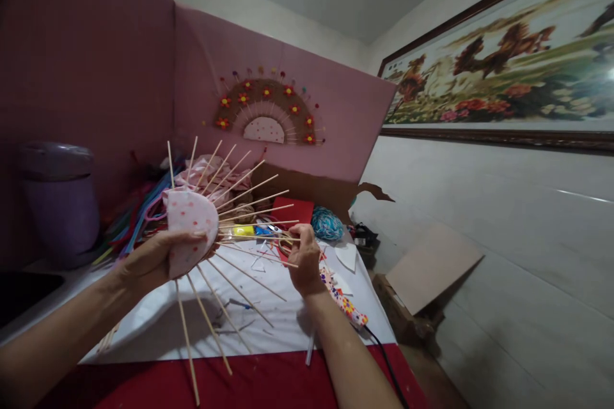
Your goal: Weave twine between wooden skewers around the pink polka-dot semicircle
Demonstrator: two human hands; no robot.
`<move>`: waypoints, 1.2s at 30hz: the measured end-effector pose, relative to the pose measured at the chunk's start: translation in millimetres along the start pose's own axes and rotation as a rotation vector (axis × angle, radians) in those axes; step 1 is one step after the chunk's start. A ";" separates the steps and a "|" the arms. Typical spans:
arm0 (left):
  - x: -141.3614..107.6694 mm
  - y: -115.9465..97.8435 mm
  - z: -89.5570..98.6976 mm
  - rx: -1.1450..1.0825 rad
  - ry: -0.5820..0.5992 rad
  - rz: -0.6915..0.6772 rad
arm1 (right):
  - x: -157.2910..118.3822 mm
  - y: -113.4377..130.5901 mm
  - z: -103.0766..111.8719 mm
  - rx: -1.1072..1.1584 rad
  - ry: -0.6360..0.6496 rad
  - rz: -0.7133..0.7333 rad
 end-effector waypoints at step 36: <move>-16.9 -4.7 -3.8 -0.068 0.151 0.219 | -18.8 7.5 -15.7 0.028 0.523 0.057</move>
Point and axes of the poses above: each hand's wrist, its own x-axis towards the middle knuckle, its own z-axis out of the back of the hand, y = z × x, the point moved 1 cm from there along x, towards the middle knuckle, and after that the axes turned 9 degrees about -y, right-handed, at the moved point
